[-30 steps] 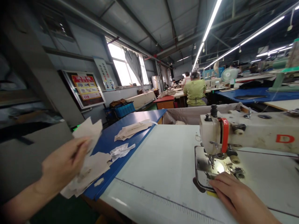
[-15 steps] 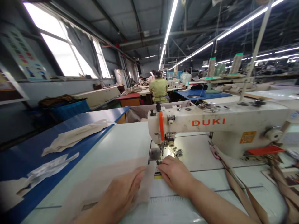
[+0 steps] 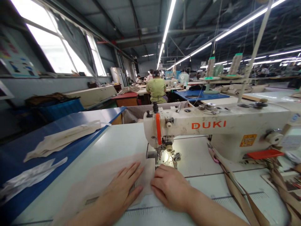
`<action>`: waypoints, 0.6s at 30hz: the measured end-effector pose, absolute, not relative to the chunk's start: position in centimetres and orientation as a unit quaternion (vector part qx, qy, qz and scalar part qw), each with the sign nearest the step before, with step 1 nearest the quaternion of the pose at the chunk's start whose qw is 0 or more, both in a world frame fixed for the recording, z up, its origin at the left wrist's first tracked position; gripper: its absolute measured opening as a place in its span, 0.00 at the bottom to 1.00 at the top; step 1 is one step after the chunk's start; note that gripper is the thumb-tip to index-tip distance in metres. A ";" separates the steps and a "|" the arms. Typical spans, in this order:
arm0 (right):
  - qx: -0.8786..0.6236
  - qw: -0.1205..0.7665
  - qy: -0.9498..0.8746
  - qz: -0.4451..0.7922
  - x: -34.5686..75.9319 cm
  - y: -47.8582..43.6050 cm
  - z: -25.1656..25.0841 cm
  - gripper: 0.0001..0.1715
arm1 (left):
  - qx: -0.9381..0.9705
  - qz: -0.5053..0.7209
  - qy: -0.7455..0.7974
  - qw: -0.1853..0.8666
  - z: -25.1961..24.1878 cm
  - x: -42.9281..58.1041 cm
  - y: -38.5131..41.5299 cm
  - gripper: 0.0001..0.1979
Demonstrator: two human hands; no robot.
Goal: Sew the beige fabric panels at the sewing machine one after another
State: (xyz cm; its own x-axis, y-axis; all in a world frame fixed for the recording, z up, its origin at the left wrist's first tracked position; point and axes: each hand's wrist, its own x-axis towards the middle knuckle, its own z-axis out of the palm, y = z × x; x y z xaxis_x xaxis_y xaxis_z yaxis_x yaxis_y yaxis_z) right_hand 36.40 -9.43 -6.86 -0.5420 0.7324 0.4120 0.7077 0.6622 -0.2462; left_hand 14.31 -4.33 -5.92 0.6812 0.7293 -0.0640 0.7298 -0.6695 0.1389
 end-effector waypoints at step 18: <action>-0.419 0.264 -0.867 0.050 37.2 -9.0 -8.7 0.14 | 0.731 0.141 0.666 -0.043 -1.3 -9.0 4.9 0.13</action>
